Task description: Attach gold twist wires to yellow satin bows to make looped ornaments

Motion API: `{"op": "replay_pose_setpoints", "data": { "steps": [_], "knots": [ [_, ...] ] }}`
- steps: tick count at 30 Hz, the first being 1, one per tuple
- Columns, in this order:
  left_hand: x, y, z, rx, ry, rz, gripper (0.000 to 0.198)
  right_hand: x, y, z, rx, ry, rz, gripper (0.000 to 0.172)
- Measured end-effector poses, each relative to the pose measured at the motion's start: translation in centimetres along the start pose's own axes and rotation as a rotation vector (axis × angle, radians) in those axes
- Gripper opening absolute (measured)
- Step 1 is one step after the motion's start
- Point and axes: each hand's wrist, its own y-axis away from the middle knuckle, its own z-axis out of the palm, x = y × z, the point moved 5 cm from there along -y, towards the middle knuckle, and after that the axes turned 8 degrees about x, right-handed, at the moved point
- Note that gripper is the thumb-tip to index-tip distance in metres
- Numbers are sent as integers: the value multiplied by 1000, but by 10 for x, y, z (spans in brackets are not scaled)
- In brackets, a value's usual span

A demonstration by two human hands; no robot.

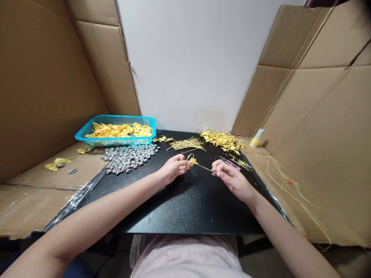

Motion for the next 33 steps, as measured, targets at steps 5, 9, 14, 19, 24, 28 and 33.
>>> {"op": "replay_pose_setpoints", "data": {
  "steps": [5,9,14,19,24,28,33],
  "knots": [
    [3,4,5,-68,64,15,38,-6,-1,-5,150,-134,10,34],
    [5,6,7,-111,104,37,30,-8,-3,-3,191,-194,18,34],
    [8,11,9,-145,137,37,28,-2,-7,-10,312,-293,86,32],
    [8,20,15,-224,134,13,33,6,-7,-7,274,-377,199,30],
    [17,24,18,-282,100,136,27,14,-6,-1,224,-438,263,30],
    [19,24,18,-285,76,127,27,10,-5,1,169,-535,257,27],
    [18,22,16,-253,70,83,23,2,-2,7,30,-634,242,24]
  ]
}}
